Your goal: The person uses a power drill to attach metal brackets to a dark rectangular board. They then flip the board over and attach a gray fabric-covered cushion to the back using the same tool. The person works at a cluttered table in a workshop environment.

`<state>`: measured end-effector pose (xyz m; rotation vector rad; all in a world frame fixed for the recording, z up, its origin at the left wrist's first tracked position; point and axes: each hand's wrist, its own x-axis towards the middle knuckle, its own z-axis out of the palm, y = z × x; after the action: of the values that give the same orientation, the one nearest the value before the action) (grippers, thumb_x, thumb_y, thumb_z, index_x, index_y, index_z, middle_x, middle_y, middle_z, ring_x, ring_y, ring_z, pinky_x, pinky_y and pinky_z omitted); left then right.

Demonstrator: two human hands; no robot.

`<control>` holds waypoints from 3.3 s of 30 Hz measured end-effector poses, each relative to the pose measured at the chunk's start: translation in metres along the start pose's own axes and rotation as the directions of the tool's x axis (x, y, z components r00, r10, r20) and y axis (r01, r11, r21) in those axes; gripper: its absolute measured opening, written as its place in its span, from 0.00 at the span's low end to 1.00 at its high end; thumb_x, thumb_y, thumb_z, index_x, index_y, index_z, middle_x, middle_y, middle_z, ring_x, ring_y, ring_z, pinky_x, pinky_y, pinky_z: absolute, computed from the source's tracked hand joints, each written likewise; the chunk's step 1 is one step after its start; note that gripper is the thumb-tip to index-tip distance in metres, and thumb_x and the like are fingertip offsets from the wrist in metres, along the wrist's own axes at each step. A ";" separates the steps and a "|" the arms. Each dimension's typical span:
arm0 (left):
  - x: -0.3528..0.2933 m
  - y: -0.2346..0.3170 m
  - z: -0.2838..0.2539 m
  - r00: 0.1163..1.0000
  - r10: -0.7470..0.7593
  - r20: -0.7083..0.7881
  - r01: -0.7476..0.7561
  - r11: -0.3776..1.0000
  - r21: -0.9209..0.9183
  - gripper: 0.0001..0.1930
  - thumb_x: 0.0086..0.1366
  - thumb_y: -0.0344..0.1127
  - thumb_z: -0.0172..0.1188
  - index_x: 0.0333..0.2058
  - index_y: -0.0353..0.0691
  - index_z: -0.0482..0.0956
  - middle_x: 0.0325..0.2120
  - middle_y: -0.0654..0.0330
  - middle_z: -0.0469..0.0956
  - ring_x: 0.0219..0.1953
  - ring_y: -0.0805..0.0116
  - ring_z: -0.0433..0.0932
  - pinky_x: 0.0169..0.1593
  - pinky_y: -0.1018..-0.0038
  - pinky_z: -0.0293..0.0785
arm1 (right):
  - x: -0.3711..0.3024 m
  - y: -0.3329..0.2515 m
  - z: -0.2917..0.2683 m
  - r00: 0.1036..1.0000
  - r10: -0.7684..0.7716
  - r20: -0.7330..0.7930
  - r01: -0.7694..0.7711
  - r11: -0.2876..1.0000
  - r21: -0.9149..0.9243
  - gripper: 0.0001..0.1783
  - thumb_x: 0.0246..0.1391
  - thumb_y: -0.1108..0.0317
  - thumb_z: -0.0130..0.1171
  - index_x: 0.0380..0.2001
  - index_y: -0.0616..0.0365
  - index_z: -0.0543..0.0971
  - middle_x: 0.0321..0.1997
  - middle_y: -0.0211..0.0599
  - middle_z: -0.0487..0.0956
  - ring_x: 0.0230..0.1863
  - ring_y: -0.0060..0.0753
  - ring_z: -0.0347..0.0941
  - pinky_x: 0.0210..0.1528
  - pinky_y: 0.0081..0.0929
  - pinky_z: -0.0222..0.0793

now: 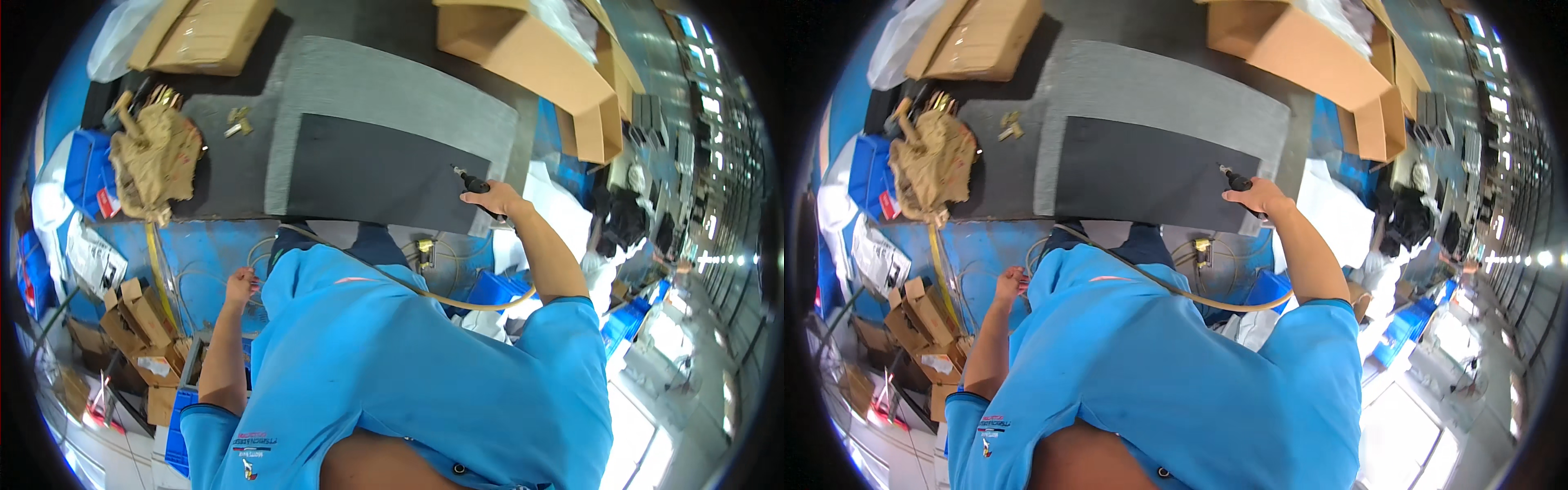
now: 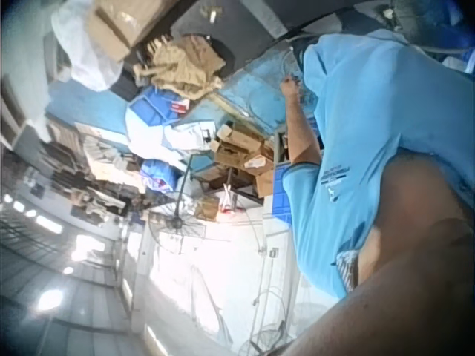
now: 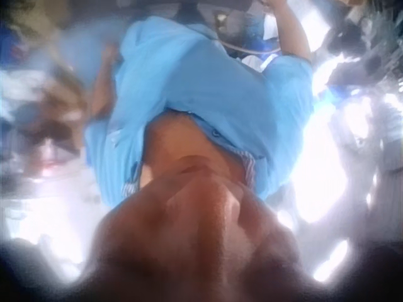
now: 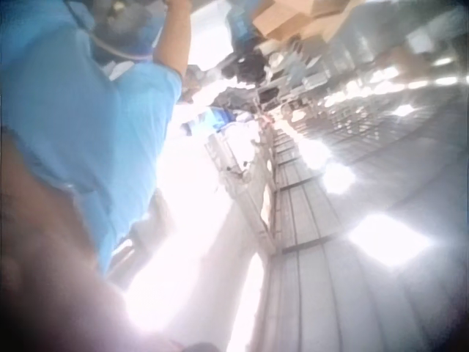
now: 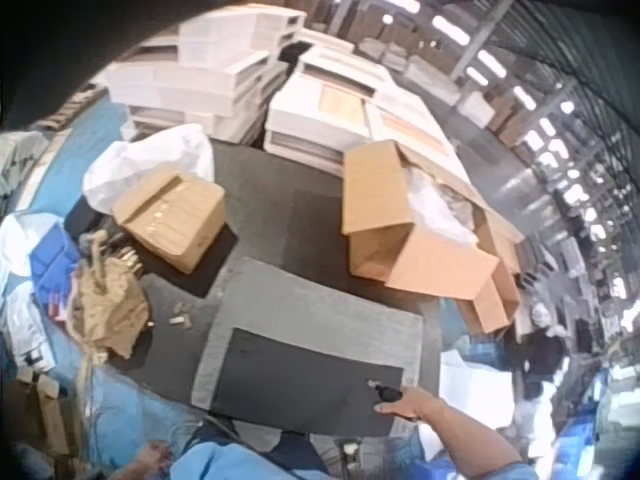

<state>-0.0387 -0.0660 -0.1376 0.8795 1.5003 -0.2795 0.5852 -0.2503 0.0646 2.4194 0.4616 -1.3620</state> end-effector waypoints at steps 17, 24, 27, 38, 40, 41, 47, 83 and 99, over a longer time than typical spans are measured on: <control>-0.086 0.006 0.203 0.998 0.062 0.032 -0.064 0.994 0.084 0.15 0.70 0.48 0.55 0.42 0.43 0.78 0.29 0.65 0.78 0.28 0.76 0.74 0.33 0.77 0.70 | 0.085 0.123 -0.030 0.972 -0.228 -0.051 0.225 0.973 -0.058 0.49 0.35 0.31 0.66 0.50 0.65 0.77 0.48 0.50 0.80 0.45 0.45 0.80 0.39 0.38 0.78; -0.097 -0.015 0.218 0.996 -0.024 -0.090 0.018 0.997 -0.072 0.14 0.70 0.48 0.55 0.41 0.44 0.77 0.31 0.63 0.79 0.28 0.75 0.76 0.34 0.76 0.73 | 0.089 0.112 -0.055 0.973 -0.227 -0.034 0.203 0.922 -0.330 0.41 0.35 0.33 0.65 0.42 0.59 0.83 0.42 0.48 0.83 0.45 0.47 0.80 0.46 0.37 0.76; -0.093 -0.030 0.225 0.996 -0.041 -0.076 0.033 0.995 -0.096 0.14 0.70 0.48 0.54 0.41 0.44 0.77 0.31 0.65 0.79 0.28 0.75 0.76 0.35 0.76 0.73 | 0.093 0.098 -0.060 0.961 -0.277 -0.015 0.227 0.817 -0.530 0.36 0.37 0.37 0.66 0.40 0.57 0.84 0.40 0.43 0.84 0.45 0.44 0.81 0.46 0.36 0.76; -0.093 -0.039 0.254 0.990 0.129 -0.057 -0.136 0.982 -0.134 0.14 0.73 0.47 0.50 0.39 0.45 0.78 0.23 0.70 0.72 0.21 0.79 0.68 0.29 0.77 0.68 | 0.066 0.092 -0.071 0.973 -0.228 0.040 0.220 0.861 -0.458 0.42 0.37 0.31 0.63 0.40 0.62 0.84 0.43 0.48 0.82 0.46 0.47 0.80 0.48 0.39 0.75; -0.091 -0.051 0.252 0.988 0.150 -0.044 -0.153 0.985 -0.083 0.14 0.74 0.46 0.49 0.39 0.44 0.78 0.22 0.70 0.72 0.20 0.79 0.66 0.27 0.77 0.67 | 0.077 0.113 -0.055 0.969 -0.236 0.077 0.247 0.880 -0.405 0.45 0.35 0.29 0.63 0.40 0.64 0.83 0.45 0.50 0.82 0.46 0.49 0.79 0.48 0.40 0.74; -0.090 -0.053 0.251 0.991 0.131 -0.037 -0.134 0.987 -0.091 0.14 0.73 0.46 0.50 0.38 0.44 0.78 0.21 0.70 0.72 0.20 0.79 0.67 0.27 0.78 0.67 | 0.081 0.119 -0.049 0.971 -0.223 0.091 0.240 0.901 -0.362 0.47 0.33 0.28 0.63 0.40 0.65 0.83 0.45 0.51 0.81 0.46 0.49 0.78 0.47 0.40 0.74; -0.073 -0.066 0.231 1.000 0.020 -0.018 -0.022 0.992 -0.123 0.15 0.71 0.48 0.53 0.39 0.42 0.78 0.24 0.66 0.77 0.24 0.76 0.75 0.31 0.77 0.73 | 0.076 0.120 -0.041 0.968 -0.249 0.012 0.242 0.930 -0.275 0.46 0.33 0.28 0.63 0.42 0.62 0.83 0.44 0.50 0.82 0.46 0.49 0.79 0.48 0.39 0.74; -0.093 0.007 0.245 0.996 0.088 -0.036 -0.092 0.986 -0.137 0.14 0.72 0.48 0.52 0.38 0.45 0.78 0.26 0.68 0.77 0.25 0.78 0.74 0.33 0.78 0.73 | 0.078 0.078 -0.021 0.979 -0.196 0.063 0.188 0.729 -0.658 0.30 0.36 0.38 0.67 0.32 0.54 0.86 0.37 0.41 0.84 0.42 0.42 0.82 0.45 0.35 0.77; -0.082 -0.033 0.230 0.998 0.055 0.026 -0.055 0.998 -0.014 0.14 0.71 0.45 0.52 0.40 0.40 0.78 0.23 0.66 0.75 0.23 0.77 0.73 0.29 0.79 0.71 | 0.091 0.218 -0.015 0.992 -0.121 -0.023 0.121 0.993 -0.009 0.48 0.34 0.30 0.67 0.46 0.66 0.79 0.44 0.50 0.81 0.40 0.45 0.80 0.38 0.38 0.77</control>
<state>0.1019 -0.2668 -0.1086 0.9024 1.4499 -0.2395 0.7348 -0.4278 0.0201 2.4389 0.6275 -1.3781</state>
